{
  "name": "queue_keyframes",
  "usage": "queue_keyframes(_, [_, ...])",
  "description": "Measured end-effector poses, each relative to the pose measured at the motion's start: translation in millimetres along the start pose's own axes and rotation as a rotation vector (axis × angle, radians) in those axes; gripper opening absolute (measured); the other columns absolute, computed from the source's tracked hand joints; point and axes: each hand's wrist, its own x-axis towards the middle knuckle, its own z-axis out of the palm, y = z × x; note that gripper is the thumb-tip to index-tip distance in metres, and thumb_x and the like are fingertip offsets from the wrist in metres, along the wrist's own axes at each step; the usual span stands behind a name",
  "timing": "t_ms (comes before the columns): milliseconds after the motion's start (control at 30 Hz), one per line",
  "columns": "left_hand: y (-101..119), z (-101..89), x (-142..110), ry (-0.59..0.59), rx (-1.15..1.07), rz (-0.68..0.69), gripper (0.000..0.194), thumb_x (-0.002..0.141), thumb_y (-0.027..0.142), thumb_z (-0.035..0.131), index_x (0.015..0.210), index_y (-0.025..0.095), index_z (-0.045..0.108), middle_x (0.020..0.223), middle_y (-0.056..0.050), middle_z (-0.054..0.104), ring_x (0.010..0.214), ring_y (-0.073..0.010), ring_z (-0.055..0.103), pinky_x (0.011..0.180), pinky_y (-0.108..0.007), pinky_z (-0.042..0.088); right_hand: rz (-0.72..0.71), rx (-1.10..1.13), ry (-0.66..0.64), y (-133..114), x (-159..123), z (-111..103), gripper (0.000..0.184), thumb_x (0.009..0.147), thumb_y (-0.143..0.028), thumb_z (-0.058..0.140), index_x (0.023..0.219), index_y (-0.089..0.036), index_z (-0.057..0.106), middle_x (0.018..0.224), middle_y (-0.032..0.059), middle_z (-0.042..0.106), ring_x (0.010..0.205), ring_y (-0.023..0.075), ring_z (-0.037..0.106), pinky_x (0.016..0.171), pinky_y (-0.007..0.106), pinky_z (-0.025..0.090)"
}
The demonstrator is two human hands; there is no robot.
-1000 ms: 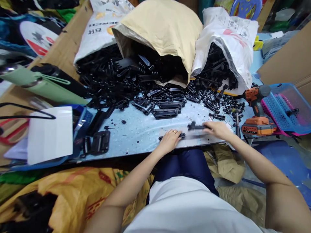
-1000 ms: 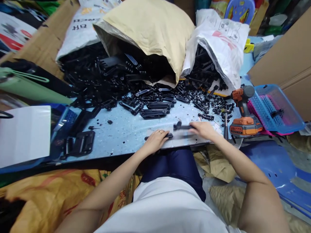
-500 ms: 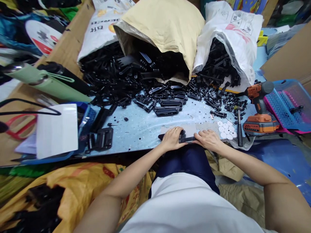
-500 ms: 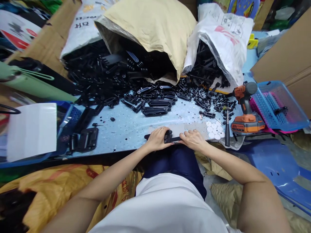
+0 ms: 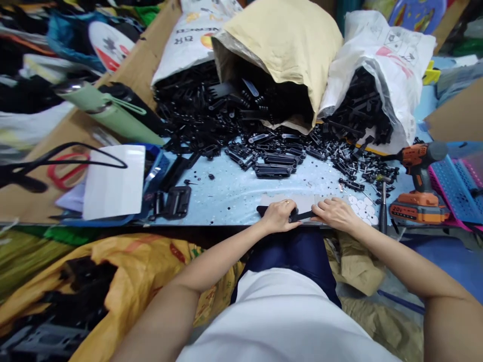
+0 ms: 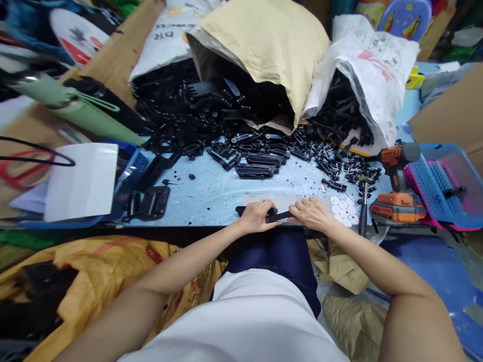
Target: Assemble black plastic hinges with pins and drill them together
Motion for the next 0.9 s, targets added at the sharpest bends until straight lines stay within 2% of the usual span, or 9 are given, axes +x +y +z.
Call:
queue_keyframes(133, [7.8,1.2,8.4,-0.059,-0.017,-0.031,0.042,0.072,0.049,0.062,0.096,0.016,0.053,0.092,-0.010,0.062,0.091,-0.0245,0.059,0.078,-0.035,0.047,0.088,-0.024,0.066,3.6,-2.5,22.3,0.040,0.094,-0.043,0.031,0.087,-0.017,0.061,0.069,0.0057,0.059,0.064,0.0158,0.051,0.061,0.029,0.023])
queue_keyframes(233, [-12.4,-12.0,12.2,0.014,-0.068,-0.084,0.046,0.075,0.046,0.061,0.109,0.017,0.051,0.108,-0.011,0.060,0.105,-0.0252,0.053,0.090,-0.038,0.043,0.051,0.017,0.153,9.9,-7.5,44.5,0.042,0.094,-0.043,0.029,0.086,-0.017,0.061,0.074,0.0058,0.061,0.068,0.0157,0.051,0.064,0.028,0.026])
queue_keyframes(300, [-44.9,-31.7,8.0,0.190,-0.044,-0.324,0.035,0.082,0.036,0.051,0.112,0.017,0.051,0.113,-0.013,0.058,0.109,-0.0250,0.051,0.093,-0.040,0.040,0.022,0.057,0.216,15.4,-12.2,56.9,0.043,0.094,-0.044,0.030,0.084,-0.016,0.061,0.077,0.0058,0.062,0.070,0.0158,0.051,0.067,0.028,0.028])
queue_keyframes(367, [-86.3,-56.0,-3.0,0.406,0.053,-0.704,0.028,0.085,0.022,0.041,0.109,0.014,0.054,0.111,-0.016,0.058,0.107,-0.0272,0.051,0.093,-0.045,0.038,0.011,0.104,0.241,20.8,-16.2,64.1,0.042,0.093,-0.046,0.032,0.084,-0.017,0.061,0.078,0.0057,0.063,0.072,0.0161,0.051,0.069,0.028,0.030])
queue_keyframes(433, [-125.4,-77.8,-17.2,0.480,0.133,-0.989,0.027,0.079,0.015,0.043,0.101,0.010,0.057,0.109,-0.020,0.058,0.106,-0.0316,0.051,0.090,-0.047,0.039,0.026,0.157,0.238,27.2,-16.2,65.3,0.040,0.091,-0.047,0.034,0.086,-0.018,0.061,0.082,0.0061,0.063,0.075,0.0169,0.052,0.071,0.028,0.033])
queue_keyframes(533, [-157.9,-92.8,-33.8,0.447,0.069,-1.044,0.020,0.072,0.008,0.045,0.083,0.008,0.061,0.095,-0.020,0.061,0.095,-0.0300,0.056,0.084,-0.042,0.042,0.167,0.213,0.258,45.6,-2.6,59.3,0.032,0.092,-0.041,0.039,0.090,-0.017,0.060,0.090,0.0088,0.062,0.082,0.0187,0.052,0.072,0.029,0.035])
queue_keyframes(600, [-155.4,-89.5,-37.8,0.512,0.007,-0.999,0.015,0.072,0.011,0.047,0.074,0.010,0.062,0.084,-0.015,0.063,0.087,-0.0264,0.058,0.080,-0.038,0.043,0.388,0.220,0.263,66.3,15.5,54.1,0.024,0.091,-0.033,0.042,0.090,-0.016,0.059,0.092,0.0115,0.061,0.084,0.0199,0.051,0.072,0.030,0.036])
queue_keyframes(700, [-121.1,-71.5,-34.0,0.618,-0.269,-0.950,0.014,0.072,0.022,0.053,0.070,0.012,0.062,0.067,-0.006,0.061,0.068,-0.0186,0.057,0.067,-0.030,0.045,0.715,0.202,0.219,101.7,47.6,51.1,0.018,0.088,-0.022,0.044,0.091,-0.012,0.058,0.094,0.0169,0.058,0.086,0.0226,0.049,0.067,0.031,0.036])
queue_keyframes(900, [-40.4,-35.2,-21.3,0.479,-1.280,-0.865,0.028,0.058,0.037,0.070,0.065,0.010,0.064,0.046,0.003,0.051,0.039,-0.0048,0.040,0.040,-0.018,0.030,0.799,0.241,0.188,136.1,86.4,70.5,0.021,0.084,-0.006,0.038,0.084,-0.017,0.056,0.088,0.0150,0.056,0.078,0.0208,0.050,0.065,0.032,0.037])
